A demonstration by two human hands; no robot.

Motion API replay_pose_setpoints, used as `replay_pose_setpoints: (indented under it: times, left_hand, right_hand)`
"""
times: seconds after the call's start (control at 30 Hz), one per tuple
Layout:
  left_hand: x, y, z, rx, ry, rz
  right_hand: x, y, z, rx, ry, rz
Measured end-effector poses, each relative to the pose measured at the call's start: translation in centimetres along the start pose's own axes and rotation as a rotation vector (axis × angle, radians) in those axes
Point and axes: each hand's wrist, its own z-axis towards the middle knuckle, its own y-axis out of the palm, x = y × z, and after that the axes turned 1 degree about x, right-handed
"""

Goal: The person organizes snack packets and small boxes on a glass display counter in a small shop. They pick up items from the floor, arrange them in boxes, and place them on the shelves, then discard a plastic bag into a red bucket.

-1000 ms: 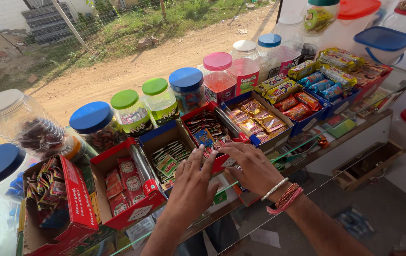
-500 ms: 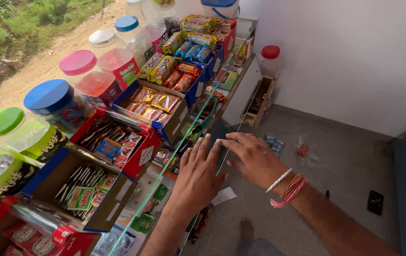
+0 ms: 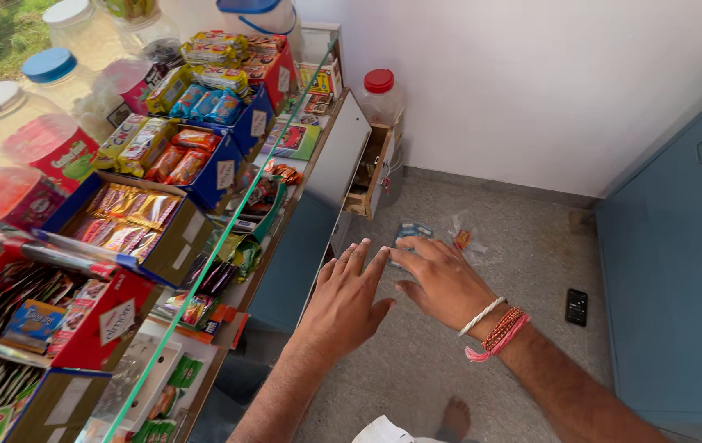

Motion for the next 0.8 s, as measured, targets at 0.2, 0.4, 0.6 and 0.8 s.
replay_pose_setpoints:
  times: [0.2,0.4,0.6,0.8]
  left_hand:
    - [4.9,5.1,6.8,-0.053,0.021,-0.015]
    - [7.1,8.2,12.7,-0.104,0.007,-0.09]
    - [5.2,11.2,17.9,-0.236,-0.044,-0.133]
    - [1.7,16.1,26.1,-0.34,-0.034,-0.259]
  right_hand:
    - [8.0,-1.7,-2.2,-0.105,0.104,-0.042]
    - [14.8,-3.0,-2.1,-0.166,0.203,-0.004]
    - [19.8,-0.3,0.2,-0.186,0.269,0.083]
    - [26.2,3.2,3.1,-0.212,0.414,0.168]
